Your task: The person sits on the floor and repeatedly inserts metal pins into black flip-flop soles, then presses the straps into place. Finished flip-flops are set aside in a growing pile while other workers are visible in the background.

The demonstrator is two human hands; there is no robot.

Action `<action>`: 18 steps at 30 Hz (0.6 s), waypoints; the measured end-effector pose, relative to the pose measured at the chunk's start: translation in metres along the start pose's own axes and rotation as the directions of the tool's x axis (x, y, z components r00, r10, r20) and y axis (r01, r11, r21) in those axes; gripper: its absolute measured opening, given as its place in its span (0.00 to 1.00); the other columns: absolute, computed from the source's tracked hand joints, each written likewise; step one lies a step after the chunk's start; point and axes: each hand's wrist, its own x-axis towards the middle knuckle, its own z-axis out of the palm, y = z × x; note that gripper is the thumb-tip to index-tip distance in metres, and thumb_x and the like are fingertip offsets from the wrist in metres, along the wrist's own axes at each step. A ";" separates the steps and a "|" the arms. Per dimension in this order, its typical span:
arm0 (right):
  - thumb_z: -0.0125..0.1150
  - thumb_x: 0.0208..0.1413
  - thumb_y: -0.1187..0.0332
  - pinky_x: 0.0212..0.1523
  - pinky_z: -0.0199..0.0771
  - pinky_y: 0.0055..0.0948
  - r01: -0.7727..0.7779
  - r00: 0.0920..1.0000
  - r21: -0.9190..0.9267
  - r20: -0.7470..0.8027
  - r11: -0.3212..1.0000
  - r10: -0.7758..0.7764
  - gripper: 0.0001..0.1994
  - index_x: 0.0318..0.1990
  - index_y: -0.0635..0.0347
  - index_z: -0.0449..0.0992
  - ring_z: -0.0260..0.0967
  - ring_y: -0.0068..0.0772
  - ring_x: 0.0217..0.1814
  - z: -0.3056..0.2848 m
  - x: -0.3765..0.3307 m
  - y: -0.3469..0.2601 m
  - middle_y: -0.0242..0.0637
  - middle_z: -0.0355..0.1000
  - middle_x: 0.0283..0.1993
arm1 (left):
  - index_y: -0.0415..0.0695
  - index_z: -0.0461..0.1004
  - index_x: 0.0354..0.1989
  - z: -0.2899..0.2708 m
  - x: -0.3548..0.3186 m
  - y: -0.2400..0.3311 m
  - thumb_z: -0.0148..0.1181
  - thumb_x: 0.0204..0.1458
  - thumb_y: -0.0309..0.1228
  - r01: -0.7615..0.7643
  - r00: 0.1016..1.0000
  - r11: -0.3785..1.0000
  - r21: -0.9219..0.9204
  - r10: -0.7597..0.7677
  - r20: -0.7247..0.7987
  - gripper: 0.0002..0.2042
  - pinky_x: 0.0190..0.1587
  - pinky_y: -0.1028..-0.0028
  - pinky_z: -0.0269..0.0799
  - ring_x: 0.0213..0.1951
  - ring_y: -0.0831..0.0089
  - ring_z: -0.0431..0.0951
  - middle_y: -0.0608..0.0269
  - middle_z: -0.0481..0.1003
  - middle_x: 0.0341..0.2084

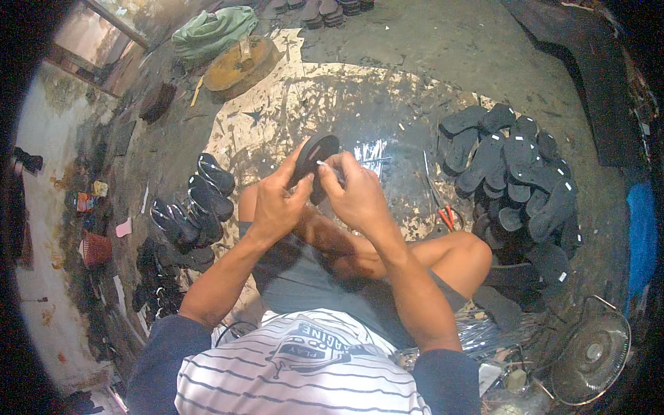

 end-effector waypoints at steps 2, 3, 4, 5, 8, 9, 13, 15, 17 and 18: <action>0.57 0.65 0.64 0.38 0.77 0.50 0.012 0.999 -0.170 0.033 0.985 -0.007 0.11 0.41 0.65 0.74 0.77 0.61 0.39 -0.005 0.000 -0.002 0.57 0.77 0.38 | 0.44 0.66 0.70 0.002 0.000 -0.002 0.57 0.56 0.20 -0.049 0.999 0.999 -0.001 0.049 -0.016 0.29 0.38 0.63 0.78 0.36 0.55 0.85 0.38 0.80 0.42; 0.56 0.65 0.64 0.38 0.76 0.52 0.074 0.997 -0.225 0.022 0.971 -0.071 0.11 0.40 0.65 0.73 0.76 0.62 0.39 -0.004 -0.001 -0.003 0.57 0.77 0.37 | 0.43 0.66 0.70 0.003 0.000 0.000 0.57 0.56 0.20 -0.042 0.999 0.999 0.008 0.042 -0.016 0.29 0.39 0.63 0.78 0.37 0.54 0.85 0.38 0.80 0.43; 0.55 0.65 0.64 0.37 0.75 0.54 0.133 0.991 -0.281 0.014 0.950 -0.134 0.11 0.39 0.64 0.72 0.76 0.64 0.38 -0.002 -0.003 -0.005 0.57 0.76 0.37 | 0.43 0.66 0.70 0.004 -0.001 0.003 0.57 0.56 0.20 -0.036 0.999 0.999 0.016 0.036 -0.016 0.30 0.40 0.63 0.78 0.39 0.53 0.85 0.37 0.80 0.44; 0.54 0.66 0.65 0.37 0.74 0.56 0.190 0.980 -0.336 0.009 0.922 -0.198 0.10 0.38 0.64 0.71 0.75 0.65 0.38 0.001 -0.004 -0.006 0.57 0.76 0.36 | 0.42 0.65 0.70 0.005 -0.002 0.004 0.56 0.56 0.20 -0.030 0.999 0.999 0.025 0.030 -0.015 0.30 0.41 0.63 0.78 0.40 0.52 0.85 0.37 0.79 0.45; 0.55 0.65 0.66 0.35 0.73 0.57 0.227 0.971 -0.357 0.013 0.906 -0.238 0.10 0.36 0.64 0.69 0.74 0.64 0.35 0.003 0.002 -0.001 0.56 0.75 0.34 | 0.40 0.65 0.70 0.007 -0.001 0.001 0.56 0.55 0.19 -0.147 0.988 0.985 0.090 0.150 -0.025 0.30 0.47 0.61 0.79 0.48 0.47 0.83 0.35 0.77 0.50; 0.55 0.64 0.66 0.35 0.73 0.57 0.230 0.971 -0.359 0.021 0.905 -0.238 0.10 0.36 0.65 0.70 0.75 0.64 0.35 0.003 0.004 0.000 0.56 0.75 0.33 | 0.40 0.64 0.70 0.006 -0.003 0.004 0.55 0.54 0.18 -0.101 0.995 0.991 0.084 0.101 0.004 0.31 0.49 0.60 0.78 0.49 0.46 0.82 0.35 0.77 0.51; 0.55 0.64 0.65 0.34 0.74 0.57 0.236 0.971 -0.370 0.044 0.899 -0.236 0.11 0.35 0.65 0.70 0.75 0.63 0.35 0.002 0.007 -0.004 0.56 0.75 0.32 | 0.39 0.62 0.71 0.004 -0.010 0.011 0.54 0.54 0.17 -0.083 0.996 0.990 0.116 0.081 0.025 0.32 0.52 0.59 0.77 0.53 0.43 0.80 0.34 0.75 0.54; 0.55 0.64 0.65 0.34 0.74 0.56 0.278 0.960 -0.400 0.090 0.874 -0.264 0.11 0.36 0.65 0.70 0.75 0.62 0.34 0.004 0.005 -0.011 0.57 0.75 0.31 | 0.40 0.62 0.72 0.005 -0.014 0.007 0.54 0.54 0.17 -0.083 0.996 0.989 0.120 0.081 0.024 0.32 0.52 0.59 0.77 0.53 0.43 0.80 0.34 0.75 0.54; 0.54 0.66 0.64 0.35 0.74 0.57 0.296 0.955 -0.367 0.106 0.882 -0.277 0.11 0.37 0.65 0.70 0.75 0.63 0.35 0.003 0.006 0.001 0.55 0.75 0.31 | 0.41 0.61 0.72 0.001 -0.008 0.004 0.54 0.54 0.17 -0.031 0.998 0.995 0.095 0.026 0.049 0.33 0.52 0.59 0.77 0.53 0.43 0.80 0.34 0.75 0.55; 0.54 0.66 0.64 0.35 0.73 0.57 0.296 0.955 -0.358 0.100 0.886 -0.279 0.11 0.37 0.65 0.70 0.75 0.64 0.35 0.000 0.007 0.007 0.55 0.75 0.32 | 0.43 0.61 0.73 0.003 -0.005 -0.004 0.55 0.54 0.19 -0.072 0.996 0.995 0.074 0.069 0.048 0.33 0.51 0.61 0.78 0.50 0.46 0.82 0.36 0.75 0.54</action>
